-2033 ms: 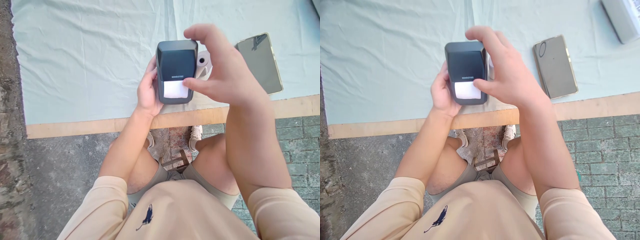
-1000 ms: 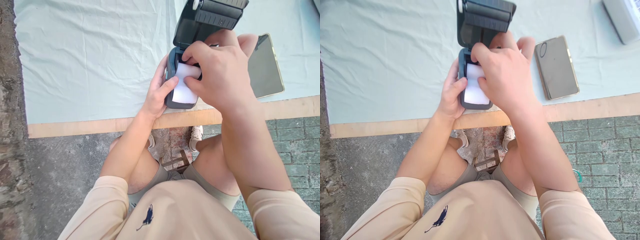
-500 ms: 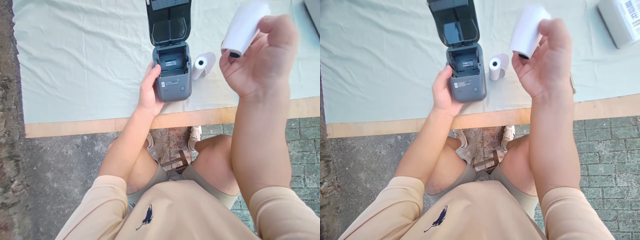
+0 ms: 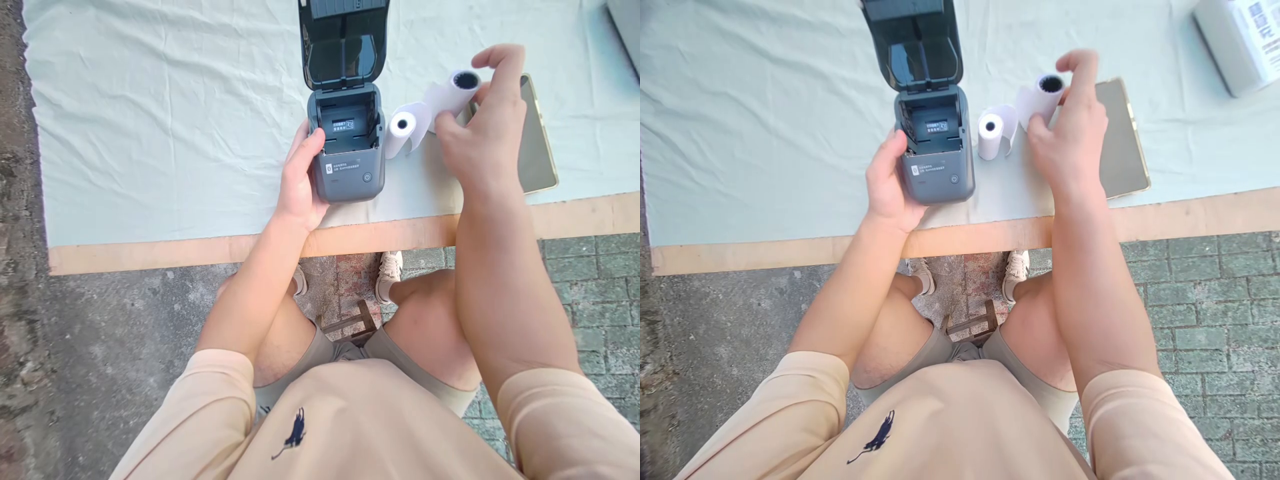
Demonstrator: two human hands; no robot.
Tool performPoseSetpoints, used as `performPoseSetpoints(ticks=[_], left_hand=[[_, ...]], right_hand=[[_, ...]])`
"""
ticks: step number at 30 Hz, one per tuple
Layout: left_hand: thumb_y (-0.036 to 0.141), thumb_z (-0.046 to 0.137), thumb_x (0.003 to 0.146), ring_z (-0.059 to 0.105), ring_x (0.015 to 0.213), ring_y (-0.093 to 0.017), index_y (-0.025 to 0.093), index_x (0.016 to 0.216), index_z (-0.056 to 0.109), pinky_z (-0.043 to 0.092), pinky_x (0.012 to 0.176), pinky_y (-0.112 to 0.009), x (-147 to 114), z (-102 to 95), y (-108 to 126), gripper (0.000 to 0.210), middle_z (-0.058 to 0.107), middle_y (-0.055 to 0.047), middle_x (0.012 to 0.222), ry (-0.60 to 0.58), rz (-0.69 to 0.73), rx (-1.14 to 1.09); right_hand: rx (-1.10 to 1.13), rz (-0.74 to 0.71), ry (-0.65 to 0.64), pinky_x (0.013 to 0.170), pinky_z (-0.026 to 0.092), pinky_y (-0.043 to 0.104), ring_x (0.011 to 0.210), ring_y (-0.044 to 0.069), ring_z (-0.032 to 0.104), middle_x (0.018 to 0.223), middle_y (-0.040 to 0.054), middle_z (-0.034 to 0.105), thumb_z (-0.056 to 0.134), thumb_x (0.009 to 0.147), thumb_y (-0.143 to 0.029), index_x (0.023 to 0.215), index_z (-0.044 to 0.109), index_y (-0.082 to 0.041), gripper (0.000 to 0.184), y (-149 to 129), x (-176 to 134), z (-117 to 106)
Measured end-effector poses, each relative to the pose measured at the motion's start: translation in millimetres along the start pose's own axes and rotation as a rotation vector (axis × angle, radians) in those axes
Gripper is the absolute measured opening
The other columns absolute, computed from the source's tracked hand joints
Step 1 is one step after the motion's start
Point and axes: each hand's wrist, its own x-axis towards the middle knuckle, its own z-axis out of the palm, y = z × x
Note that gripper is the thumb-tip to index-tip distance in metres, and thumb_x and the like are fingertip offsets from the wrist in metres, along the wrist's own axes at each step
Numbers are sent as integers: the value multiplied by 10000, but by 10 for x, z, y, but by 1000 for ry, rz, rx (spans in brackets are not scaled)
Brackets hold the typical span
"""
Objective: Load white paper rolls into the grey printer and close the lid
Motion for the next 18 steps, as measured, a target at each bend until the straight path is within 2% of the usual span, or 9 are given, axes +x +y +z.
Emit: performPoseSetpoints(ticks=[2,3,5,7,9,11,13,16,18], left_hand=[[398,543,839,678,943,-187,276,946,596,556,884,-322,-1,2,3,171,686,21,928,3,3,12],[397,540,839,676,947,-190,278,949,595,555,879,-324,-1,2,5,171,683,20,930,3,2,16],[395,535,840,672,957,-196,283,964,593,554,872,-330,3,-4,5,177,678,19,943,0,-4,19],[399,533,839,668,963,-202,289,973,591,555,870,-338,10,-13,2,183,678,16,958,-4,-6,25],[411,534,836,665,976,-208,295,970,591,552,881,-346,16,-17,-2,186,682,13,971,-3,-3,41],[420,530,834,658,1020,-216,300,968,590,543,912,-354,19,-13,-2,190,689,11,988,6,-2,66],[420,522,835,641,1086,-224,305,973,588,531,940,-361,17,-2,4,192,695,10,1007,18,-9,89],[422,520,832,625,1129,-231,310,993,582,528,949,-369,8,9,16,206,694,8,1033,29,-19,103],[431,525,830,632,1112,-231,308,993,581,531,946,-373,4,5,19,212,689,8,1045,30,-16,99]], right_hand=[[-56,8,-16,768,346,341,668,112,373,785,-8,446,479,664,-85,1169,467,-259,534,4,-26,-7],[-74,-3,6,792,355,349,730,128,424,867,12,486,452,668,-86,1184,468,-264,546,-19,-47,-18],[-100,-43,118,876,354,371,942,166,474,1080,54,508,422,647,-81,1177,482,-225,553,-109,-103,-48],[-159,-114,209,906,340,401,1059,220,464,1151,79,524,473,619,-116,1118,527,-178,506,-228,-170,-68],[-248,-211,177,891,332,452,1086,285,475,1126,81,581,571,620,-203,1102,558,-184,482,-331,-232,-54],[-315,-283,51,916,305,522,1162,335,457,1121,60,626,620,665,-291,1157,545,-245,500,-387,-272,-1],[-325,-288,-28,997,234,585,1234,322,431,1105,42,651,606,715,-278,1170,523,-279,463,-398,-284,73],[-292,-237,-26,1065,165,608,1218,282,466,1021,27,672,599,716,-208,1071,543,-283,366,-377,-260,164],[-150,-207,23,1064,215,589,1124,261,530,985,24,667,601,688,-173,1030,535,-269,361,-369,-231,182]])
